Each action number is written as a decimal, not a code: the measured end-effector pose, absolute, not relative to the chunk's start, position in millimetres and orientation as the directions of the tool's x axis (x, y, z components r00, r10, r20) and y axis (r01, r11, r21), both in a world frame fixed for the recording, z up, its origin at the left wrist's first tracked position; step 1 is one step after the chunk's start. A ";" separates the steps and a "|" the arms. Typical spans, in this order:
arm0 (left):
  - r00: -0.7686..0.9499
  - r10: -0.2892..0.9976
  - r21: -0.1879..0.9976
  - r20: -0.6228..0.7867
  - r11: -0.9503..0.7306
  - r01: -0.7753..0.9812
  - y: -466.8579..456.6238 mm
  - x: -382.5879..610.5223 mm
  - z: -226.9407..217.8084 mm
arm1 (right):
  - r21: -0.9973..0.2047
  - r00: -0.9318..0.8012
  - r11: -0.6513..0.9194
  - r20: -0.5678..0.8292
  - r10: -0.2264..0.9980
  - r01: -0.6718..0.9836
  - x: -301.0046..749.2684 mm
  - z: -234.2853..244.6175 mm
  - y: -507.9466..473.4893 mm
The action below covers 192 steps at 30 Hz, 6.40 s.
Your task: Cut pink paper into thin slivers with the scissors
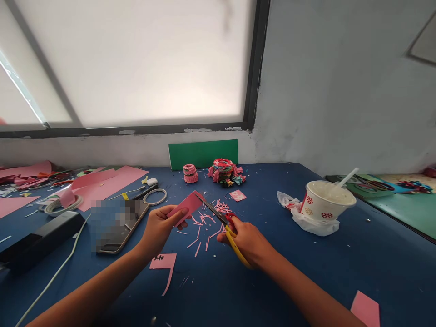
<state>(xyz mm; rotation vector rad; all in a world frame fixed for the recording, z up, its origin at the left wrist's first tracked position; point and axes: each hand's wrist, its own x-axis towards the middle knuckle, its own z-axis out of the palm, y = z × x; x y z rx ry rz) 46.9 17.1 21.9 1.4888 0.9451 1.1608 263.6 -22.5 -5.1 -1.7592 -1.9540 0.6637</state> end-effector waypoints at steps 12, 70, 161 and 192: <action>0.236 0.950 0.975 0.207 -0.219 0.027 16.5 45.1 20.6 | -0.545 -0.101 0.113 0.052 0.994 0.831 264.3 -3.5 -24.4; 0.226 0.956 0.981 0.185 -0.193 0.015 11.7 45.9 24.7 | -0.594 -0.100 0.064 -0.028 0.995 0.802 260.9 -6.7 -22.6; 0.207 0.966 0.987 0.155 -0.158 -0.005 12.5 43.3 24.0 | -0.610 -0.096 0.101 0.040 0.995 0.786 263.4 -4.0 -25.2; 0.211 0.967 0.989 0.146 -0.145 -0.016 8.1 47.0 23.6 | -0.582 -0.089 0.070 -0.004 0.996 0.810 258.9 -6.9 -25.5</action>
